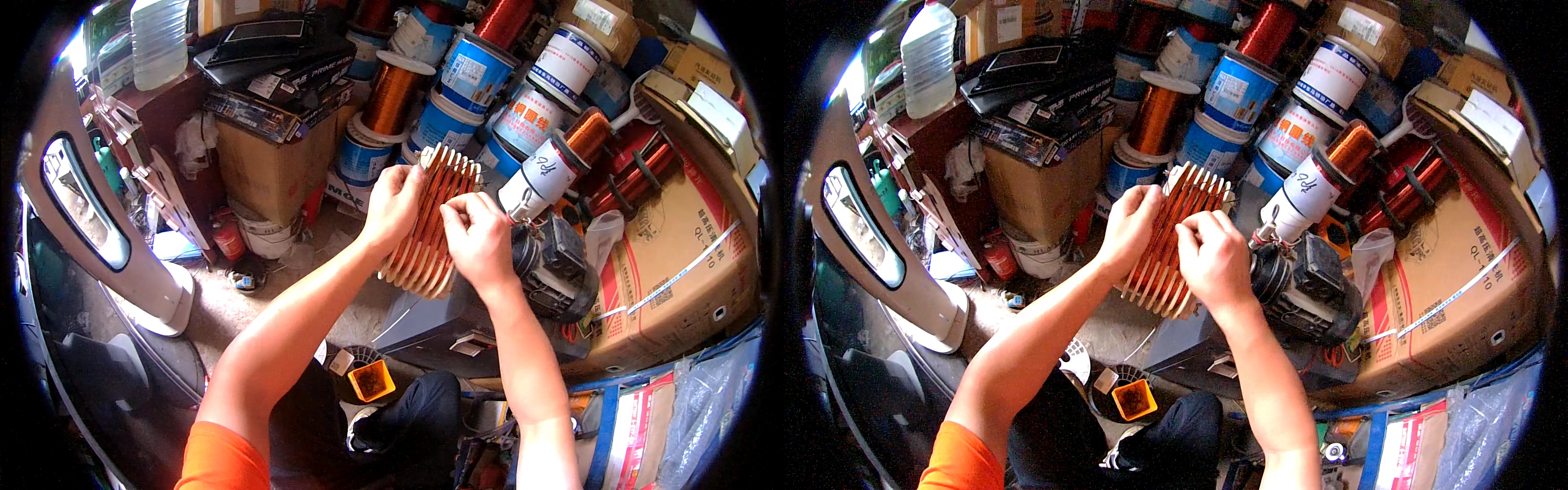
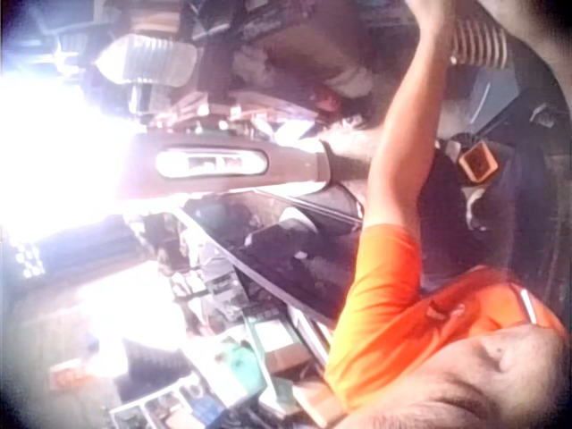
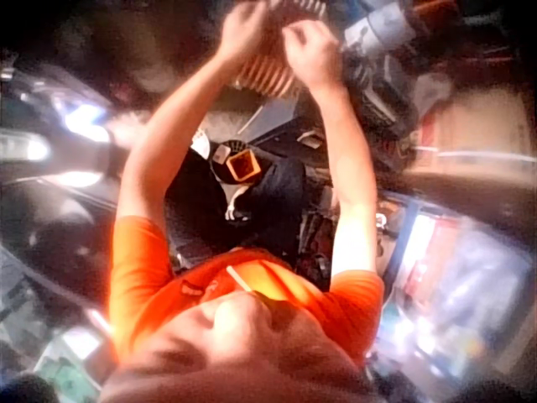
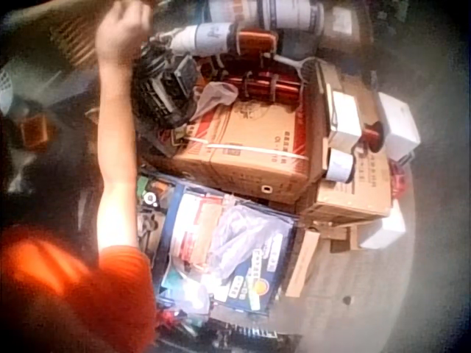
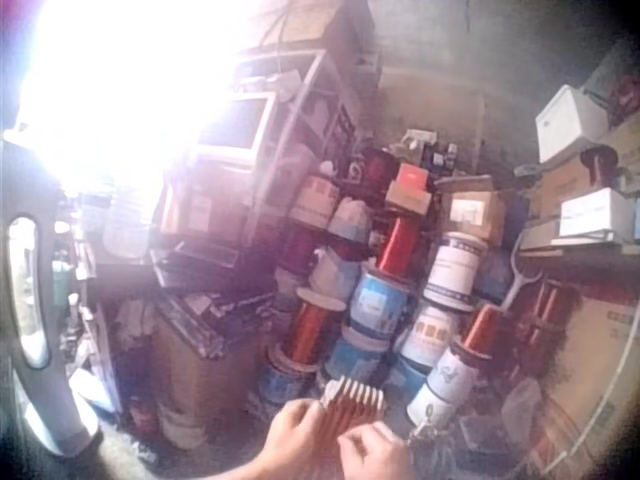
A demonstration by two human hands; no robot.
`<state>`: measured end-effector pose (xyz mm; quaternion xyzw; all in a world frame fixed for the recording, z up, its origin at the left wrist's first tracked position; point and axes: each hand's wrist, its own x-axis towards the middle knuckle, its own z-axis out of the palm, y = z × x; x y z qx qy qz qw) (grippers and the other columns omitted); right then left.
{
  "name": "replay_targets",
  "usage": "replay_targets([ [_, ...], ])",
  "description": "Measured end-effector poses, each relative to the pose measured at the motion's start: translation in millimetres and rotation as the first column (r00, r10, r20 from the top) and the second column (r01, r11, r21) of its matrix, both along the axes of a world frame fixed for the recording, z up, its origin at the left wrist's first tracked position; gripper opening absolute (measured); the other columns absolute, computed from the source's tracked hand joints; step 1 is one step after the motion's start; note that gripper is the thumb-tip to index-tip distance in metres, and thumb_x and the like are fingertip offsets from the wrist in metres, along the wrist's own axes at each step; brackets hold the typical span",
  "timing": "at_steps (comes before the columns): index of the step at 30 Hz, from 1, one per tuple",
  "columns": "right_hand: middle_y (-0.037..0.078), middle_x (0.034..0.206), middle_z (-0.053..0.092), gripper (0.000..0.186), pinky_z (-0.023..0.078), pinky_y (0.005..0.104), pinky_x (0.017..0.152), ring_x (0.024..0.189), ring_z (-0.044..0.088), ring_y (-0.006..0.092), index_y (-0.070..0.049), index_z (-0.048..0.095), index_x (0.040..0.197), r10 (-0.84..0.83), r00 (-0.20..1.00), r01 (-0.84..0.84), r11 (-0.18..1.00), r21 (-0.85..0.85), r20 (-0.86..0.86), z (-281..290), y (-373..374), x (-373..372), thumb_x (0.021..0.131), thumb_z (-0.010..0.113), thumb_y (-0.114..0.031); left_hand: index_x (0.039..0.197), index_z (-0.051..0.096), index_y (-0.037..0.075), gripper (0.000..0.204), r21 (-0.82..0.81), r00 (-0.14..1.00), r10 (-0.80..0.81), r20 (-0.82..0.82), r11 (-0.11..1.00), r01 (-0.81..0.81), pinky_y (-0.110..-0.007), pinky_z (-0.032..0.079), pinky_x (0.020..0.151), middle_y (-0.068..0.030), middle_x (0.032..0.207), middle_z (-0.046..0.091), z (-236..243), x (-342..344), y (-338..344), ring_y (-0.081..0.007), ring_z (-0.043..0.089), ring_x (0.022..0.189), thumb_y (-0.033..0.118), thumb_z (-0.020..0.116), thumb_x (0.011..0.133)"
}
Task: The person winds copper wire onto a laminated stator core using a motorized winding machine. They manually guide the wire through the slots, cut the wire with scissors, and secure the ends with tape.
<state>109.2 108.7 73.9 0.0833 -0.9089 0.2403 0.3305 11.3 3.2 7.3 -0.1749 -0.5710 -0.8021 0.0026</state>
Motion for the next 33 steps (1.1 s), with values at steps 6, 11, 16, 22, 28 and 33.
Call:
replay_targets([
  [6,0.013,0.071,0.066,0.014,0.051,0.0310,0.060,0.062,0.064,0.0182,0.002,0.065,0.078,-0.004,0.989,0.029,0.986,-0.167,0.148,5.3,23.2,-16.1,0.083,0.068,-0.011,0.102,0.062,-0.004,0.029,-0.096,0.991,0.121,0.060,0.989,-0.115,-0.033,0.047,0.083,-0.0158,0.097,0.066,1.1,-1.1,3.2,-0.0219,0.062,0.091,0.022,0.050,0.098],
  [11,0.010,0.065,0.067,0.017,0.051,0.0295,0.058,0.058,0.063,0.0136,0.003,0.066,0.076,-0.028,0.979,0.074,0.972,-0.223,0.204,13.9,18.6,-18.1,0.083,0.068,-0.012,0.104,0.063,-0.005,0.029,-0.161,0.996,0.079,-0.030,0.984,-0.082,-0.034,0.046,0.088,-0.0177,0.104,0.064,-12.0,-8.7,6.3,-0.0245,0.061,0.097,0.020,0.051,0.097],
  [16,0.014,0.067,0.068,0.020,0.053,0.0330,0.063,0.064,0.068,0.0203,0.003,0.067,0.074,-0.082,0.959,0.131,0.978,-0.166,0.272,24.8,11.6,-21.2,0.081,0.068,-0.016,0.111,0.063,-0.005,0.031,-0.255,0.986,0.089,-0.141,0.959,-0.123,-0.030,0.046,0.087,-0.0119,0.105,0.066,-23.4,-18.4,7.9,-0.0166,0.060,0.095,0.021,0.051,0.098],
  [22,0.020,0.074,0.069,0.021,0.055,0.0381,0.073,0.072,0.070,0.0308,0.002,0.069,0.072,-0.193,0.935,0.223,0.972,-0.071,0.297,33.0,10.3,-29.7,0.073,0.068,-0.019,0.117,0.058,-0.008,0.040,-0.261,1.000,0.013,-0.026,0.965,-0.019,-0.030,0.045,0.092,-0.0145,0.115,0.064,-22.9,-21.3,10.6,-0.0191,0.059,0.103,0.025,0.052,0.097],
  [28,0.021,0.075,0.069,0.022,0.055,0.0383,0.076,0.075,0.071,0.0315,0.001,0.071,0.074,-0.225,0.910,0.246,0.969,-0.016,0.348,35.7,7.6,-31.3,0.072,0.068,-0.021,0.126,0.052,-0.012,0.048,-0.308,0.998,-0.070,0.001,0.949,0.067,-0.030,0.040,0.099,-0.0167,0.135,0.054,-15.6,-20.6,3.4,-0.0214,0.055,0.117,0.027,0.049,0.098],
  [33,0.022,0.078,0.069,0.023,0.055,0.0381,0.078,0.077,0.071,0.0316,0.000,0.071,0.075,-0.234,0.883,0.248,0.969,0.021,0.406,32.7,13.0,-44.5,0.072,0.068,-0.022,0.131,0.048,-0.012,0.051,-0.252,0.991,-0.118,0.056,0.959,0.129,-0.030,0.040,0.100,-0.0173,0.135,0.053,-12.8,-21.3,1.2,-0.0218,0.054,0.118,0.026,0.050,0.097],
])
